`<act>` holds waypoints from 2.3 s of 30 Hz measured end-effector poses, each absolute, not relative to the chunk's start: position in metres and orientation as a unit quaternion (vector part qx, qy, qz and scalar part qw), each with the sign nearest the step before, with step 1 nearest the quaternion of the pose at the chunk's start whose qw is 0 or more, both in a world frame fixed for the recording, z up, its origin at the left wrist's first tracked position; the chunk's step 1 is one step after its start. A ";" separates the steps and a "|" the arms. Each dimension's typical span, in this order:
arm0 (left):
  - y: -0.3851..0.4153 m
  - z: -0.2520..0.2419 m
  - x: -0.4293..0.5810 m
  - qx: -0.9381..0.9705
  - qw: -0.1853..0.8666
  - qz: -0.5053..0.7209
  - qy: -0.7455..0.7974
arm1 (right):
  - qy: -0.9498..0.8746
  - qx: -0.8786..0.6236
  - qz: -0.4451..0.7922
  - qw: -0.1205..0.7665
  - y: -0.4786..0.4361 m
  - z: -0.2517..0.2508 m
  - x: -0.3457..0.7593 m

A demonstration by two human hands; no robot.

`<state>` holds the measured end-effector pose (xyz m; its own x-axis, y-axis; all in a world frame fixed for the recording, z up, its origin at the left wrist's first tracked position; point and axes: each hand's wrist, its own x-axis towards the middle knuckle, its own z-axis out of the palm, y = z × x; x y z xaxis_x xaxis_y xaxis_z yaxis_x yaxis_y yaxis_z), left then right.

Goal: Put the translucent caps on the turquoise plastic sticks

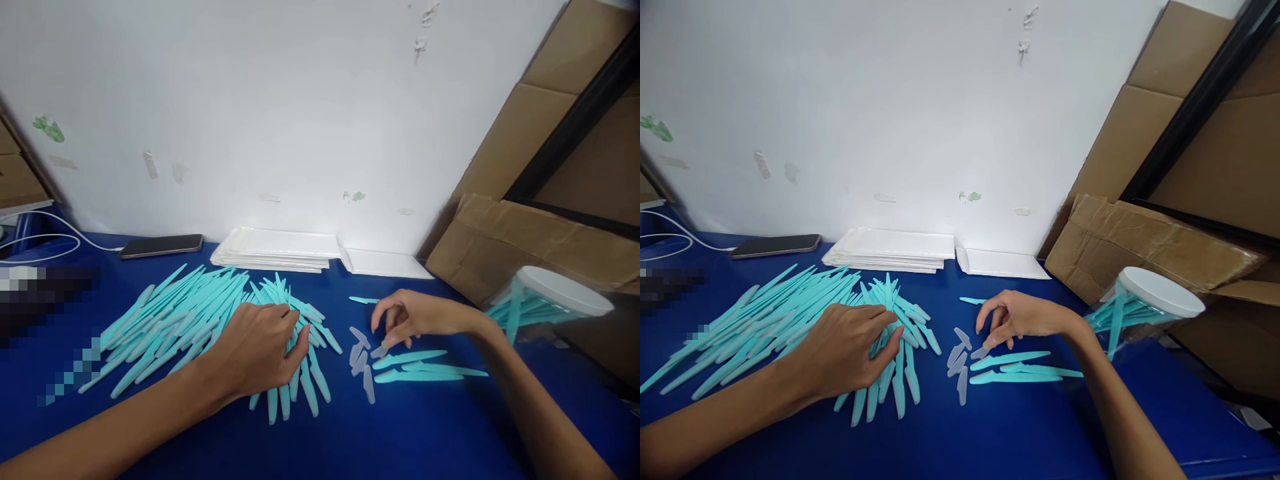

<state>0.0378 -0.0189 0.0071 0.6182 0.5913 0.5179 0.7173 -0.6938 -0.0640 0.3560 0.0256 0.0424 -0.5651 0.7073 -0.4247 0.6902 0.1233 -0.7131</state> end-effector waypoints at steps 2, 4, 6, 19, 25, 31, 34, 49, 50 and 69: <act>-0.019 0.007 0.038 -0.889 0.126 -0.215 -0.384 | -0.757 -0.458 0.466 0.016 0.026 0.039 0.353; -0.019 0.007 0.038 -0.889 0.122 -0.203 -0.392 | -0.761 -0.455 0.462 0.023 0.026 0.038 0.352; -0.018 0.007 0.038 -0.890 0.119 -0.197 -0.394 | -0.767 -0.451 0.455 0.027 0.026 0.037 0.351; -0.017 0.004 0.038 -0.895 0.110 -0.228 -0.368 | -0.799 -0.438 0.410 0.050 0.025 0.032 0.337; -0.016 0.003 0.038 -0.896 0.111 -0.230 -0.362 | -0.810 -0.428 0.396 0.059 0.024 0.029 0.332; -0.016 0.004 0.038 -0.898 0.118 -0.235 -0.354 | -0.828 -0.412 0.374 0.065 0.023 0.030 0.327; -0.016 0.003 0.037 -0.897 0.123 -0.251 -0.342 | -0.826 -0.414 0.377 0.065 0.021 0.033 0.325; -0.013 -0.003 0.035 -0.897 0.145 -0.320 -0.270 | -0.834 -0.370 0.401 0.081 0.018 0.028 0.321; -0.014 -0.003 0.035 -0.897 0.144 -0.319 -0.268 | -0.836 -0.374 0.393 0.082 0.019 0.028 0.321; -0.025 0.001 0.043 -0.900 0.144 -0.334 -0.239 | -0.789 -0.383 0.433 0.207 -0.002 0.034 0.288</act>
